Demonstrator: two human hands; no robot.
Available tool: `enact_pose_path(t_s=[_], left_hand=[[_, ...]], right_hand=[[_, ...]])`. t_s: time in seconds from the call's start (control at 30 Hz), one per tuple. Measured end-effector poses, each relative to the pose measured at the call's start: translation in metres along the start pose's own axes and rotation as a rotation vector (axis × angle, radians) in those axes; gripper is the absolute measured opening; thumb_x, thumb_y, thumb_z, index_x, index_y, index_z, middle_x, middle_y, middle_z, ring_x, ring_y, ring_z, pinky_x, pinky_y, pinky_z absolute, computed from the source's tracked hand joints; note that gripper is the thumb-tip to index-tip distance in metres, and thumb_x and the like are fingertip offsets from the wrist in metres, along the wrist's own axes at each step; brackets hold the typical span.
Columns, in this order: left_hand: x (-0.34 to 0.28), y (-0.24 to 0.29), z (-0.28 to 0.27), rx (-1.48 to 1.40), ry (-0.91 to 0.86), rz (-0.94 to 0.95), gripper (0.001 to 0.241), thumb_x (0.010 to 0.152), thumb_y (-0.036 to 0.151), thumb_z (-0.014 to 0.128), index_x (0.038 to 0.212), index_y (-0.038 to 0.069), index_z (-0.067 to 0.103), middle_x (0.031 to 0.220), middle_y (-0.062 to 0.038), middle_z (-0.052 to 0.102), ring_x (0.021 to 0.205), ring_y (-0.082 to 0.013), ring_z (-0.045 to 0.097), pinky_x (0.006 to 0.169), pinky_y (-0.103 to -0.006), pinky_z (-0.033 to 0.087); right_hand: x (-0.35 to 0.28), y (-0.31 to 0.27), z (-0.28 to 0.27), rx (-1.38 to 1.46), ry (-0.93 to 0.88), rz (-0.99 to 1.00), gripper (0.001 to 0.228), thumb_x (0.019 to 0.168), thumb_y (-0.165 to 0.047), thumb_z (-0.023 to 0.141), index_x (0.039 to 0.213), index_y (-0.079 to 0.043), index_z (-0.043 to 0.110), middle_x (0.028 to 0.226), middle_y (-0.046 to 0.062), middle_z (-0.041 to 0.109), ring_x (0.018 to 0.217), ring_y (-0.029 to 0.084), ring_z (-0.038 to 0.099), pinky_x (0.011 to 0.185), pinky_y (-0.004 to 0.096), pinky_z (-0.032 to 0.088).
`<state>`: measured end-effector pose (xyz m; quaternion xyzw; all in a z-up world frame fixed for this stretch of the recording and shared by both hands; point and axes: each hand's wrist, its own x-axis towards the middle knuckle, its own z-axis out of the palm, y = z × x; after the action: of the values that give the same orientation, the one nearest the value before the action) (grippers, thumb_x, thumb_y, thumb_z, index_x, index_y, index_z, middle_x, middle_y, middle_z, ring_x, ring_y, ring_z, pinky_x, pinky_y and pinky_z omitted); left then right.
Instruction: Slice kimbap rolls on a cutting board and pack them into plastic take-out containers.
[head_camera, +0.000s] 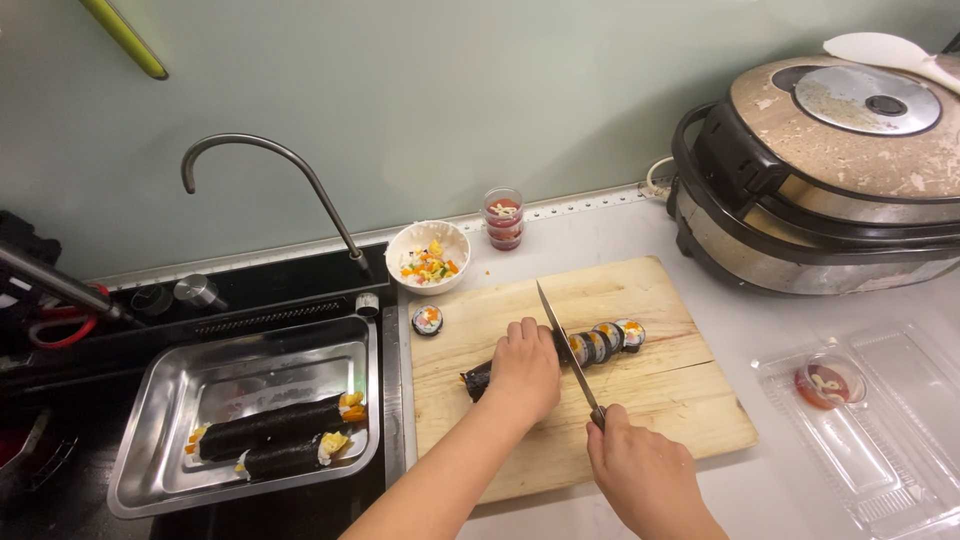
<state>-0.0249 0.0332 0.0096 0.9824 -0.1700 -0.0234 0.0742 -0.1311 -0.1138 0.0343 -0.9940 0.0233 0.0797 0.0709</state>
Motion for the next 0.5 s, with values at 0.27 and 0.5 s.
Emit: enact_pose_path(t_s=[0.27,0.5], left_hand=[[-0.001,0.000,0.009,0.083,0.124,0.042,0.048,0.079,0.012,0.066,0.120,-0.008,0.054,0.116,-0.020,0.053,0.110,-0.0335,0.051,0.091,-0.0388,0.046],[-0.001,-0.003,0.006,-0.018,0.098,0.023,0.047,0.079,0.013,0.067,0.117,-0.009,0.053,0.118,-0.022,0.051,0.111,-0.0342,0.049,0.092,-0.0393,0.044]], right_hand=[[0.037,-0.012,0.002,0.024,0.088,-0.056,0.034,0.099,-0.041,0.048,0.090,-0.010,0.059,0.070,0.013,0.073,0.068,0.033,0.073,0.065,0.047,0.058],[0.008,0.000,0.002,0.017,0.009,-0.016,0.036,0.098,-0.046,0.046,0.097,-0.011,0.057,0.072,0.013,0.074,0.071,0.036,0.073,0.069,0.049,0.058]])
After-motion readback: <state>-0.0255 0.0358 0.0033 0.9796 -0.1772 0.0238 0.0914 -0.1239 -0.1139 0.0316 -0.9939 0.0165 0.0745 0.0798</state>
